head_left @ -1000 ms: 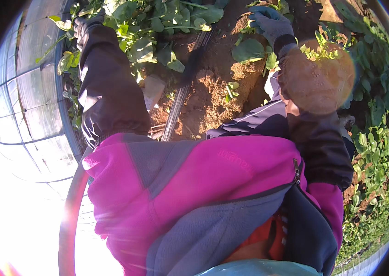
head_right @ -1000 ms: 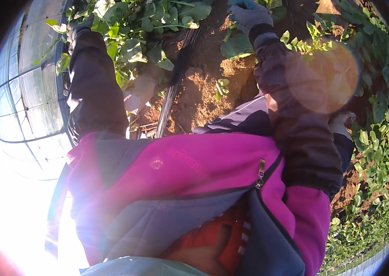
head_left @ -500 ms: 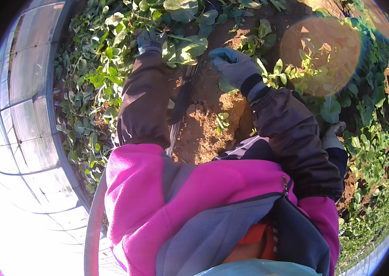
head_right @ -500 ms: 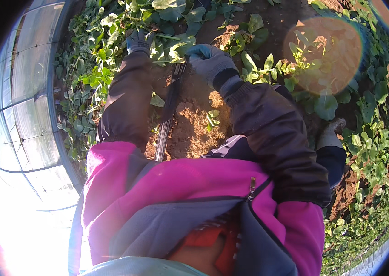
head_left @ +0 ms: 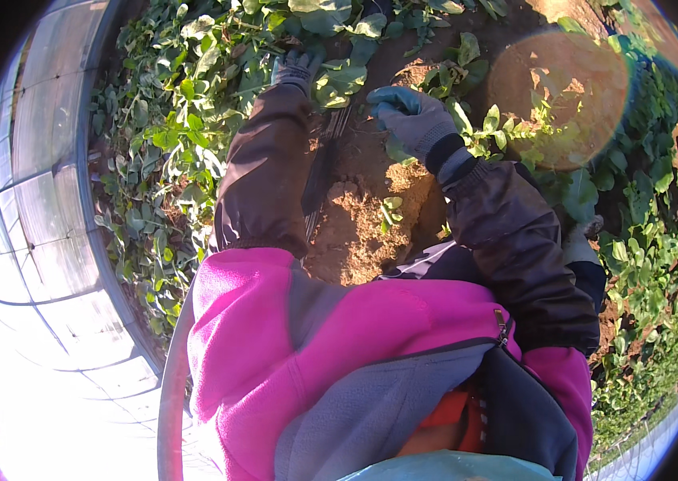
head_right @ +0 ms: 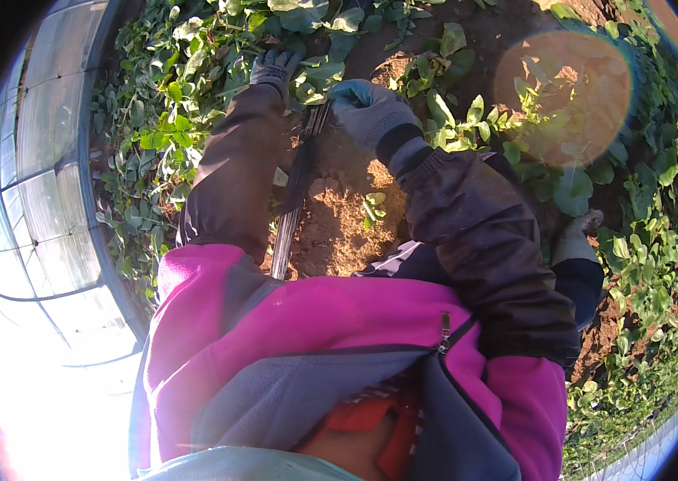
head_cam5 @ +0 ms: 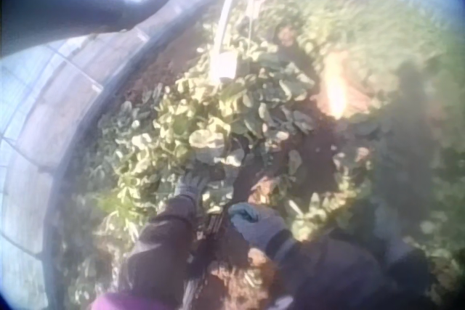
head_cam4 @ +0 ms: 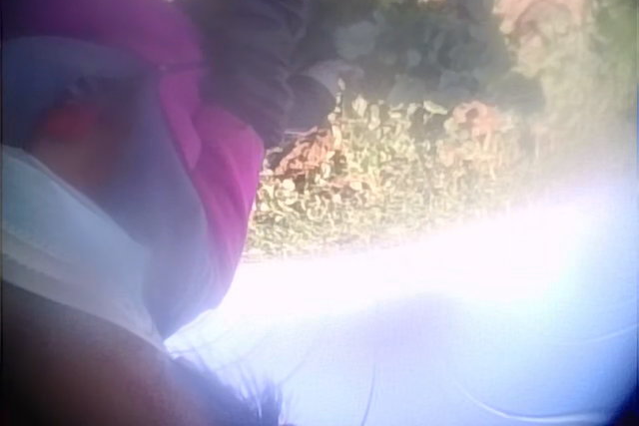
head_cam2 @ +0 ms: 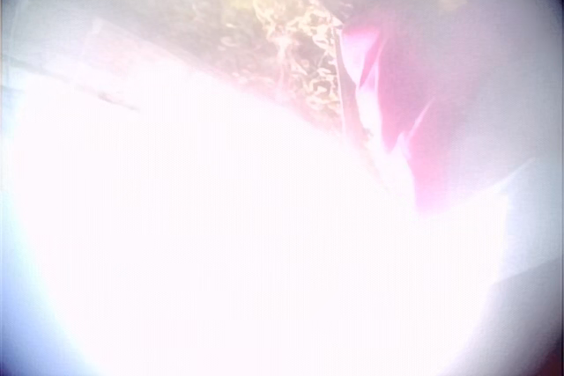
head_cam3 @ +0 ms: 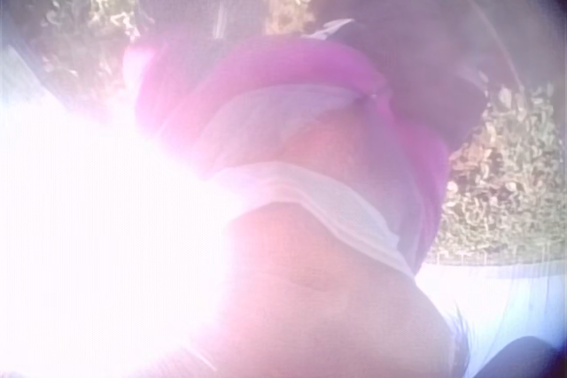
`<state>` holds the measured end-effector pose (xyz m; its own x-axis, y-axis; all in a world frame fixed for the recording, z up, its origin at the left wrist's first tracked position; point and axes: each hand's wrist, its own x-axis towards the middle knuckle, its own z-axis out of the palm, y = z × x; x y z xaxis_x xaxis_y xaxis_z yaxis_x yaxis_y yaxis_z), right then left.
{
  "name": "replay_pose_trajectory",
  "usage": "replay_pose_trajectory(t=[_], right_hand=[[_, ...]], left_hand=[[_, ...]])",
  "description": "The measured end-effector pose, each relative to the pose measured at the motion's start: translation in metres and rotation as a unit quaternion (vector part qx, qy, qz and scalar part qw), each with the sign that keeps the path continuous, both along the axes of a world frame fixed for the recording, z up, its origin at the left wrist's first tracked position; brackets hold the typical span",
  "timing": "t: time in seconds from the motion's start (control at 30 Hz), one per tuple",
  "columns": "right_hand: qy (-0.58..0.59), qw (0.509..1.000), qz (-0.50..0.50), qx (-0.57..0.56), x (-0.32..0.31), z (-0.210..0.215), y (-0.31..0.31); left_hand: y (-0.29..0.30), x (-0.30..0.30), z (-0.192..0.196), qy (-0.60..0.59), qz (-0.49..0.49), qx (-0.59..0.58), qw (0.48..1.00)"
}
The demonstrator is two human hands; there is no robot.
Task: The person kneels in a greenhouse and repeatedly pulls weeds from the soil around leafy green plants. They gather the removed weeds into a bundle and continue clearing the area.
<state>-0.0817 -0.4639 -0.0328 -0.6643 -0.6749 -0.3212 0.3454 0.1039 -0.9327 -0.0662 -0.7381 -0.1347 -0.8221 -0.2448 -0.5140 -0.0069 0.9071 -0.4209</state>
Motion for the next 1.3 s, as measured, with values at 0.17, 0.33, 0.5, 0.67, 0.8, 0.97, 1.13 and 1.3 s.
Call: replay_pose_trajectory(t=[0.17, 0.33, 0.5, 0.67, 0.8, 0.97, 1.13, 1.3], right_hand=[[0.008, 1.0, -0.01, 0.028, -0.005, 0.008, 0.008], [0.07, 0.997, -0.006, 0.027, -0.001, 0.006, 0.012], [-0.019, 0.999, 0.026, 0.037, 0.001, -0.005, 0.009], [-0.042, 0.999, -0.008, -0.03, 0.002, 0.0, 0.012], [0.037, 0.995, 0.066, 0.058, 0.009, 0.002, 0.005], [0.144, 0.983, -0.067, 0.091, 0.008, -0.001, 0.009], [0.27, 0.96, -0.081, 0.002, 0.014, 0.014, 0.015], [0.261, 0.953, -0.153, -0.007, 0.007, 0.028, 0.019]], left_hand=[[-0.014, 0.038, -0.005, -0.042, -0.028, -0.041, 0.998], [-0.047, 0.091, 0.011, -0.03, 0.025, -0.128, 0.991], [-0.11, 0.142, 0.121, 0.004, 0.265, -0.278, 0.923], [-0.183, 0.222, 0.246, 0.218, 0.413, -0.38, 0.798], [-0.204, 0.177, 0.24, 0.352, 0.427, -0.255, 0.793], [-0.062, 0.091, 0.121, 0.243, 0.24, -0.037, 0.939], [0.132, 0.044, 0.041, 0.157, -0.022, 0.149, 0.976], [0.217, -0.044, -0.003, 0.057, -0.053, 0.149, 0.986]])
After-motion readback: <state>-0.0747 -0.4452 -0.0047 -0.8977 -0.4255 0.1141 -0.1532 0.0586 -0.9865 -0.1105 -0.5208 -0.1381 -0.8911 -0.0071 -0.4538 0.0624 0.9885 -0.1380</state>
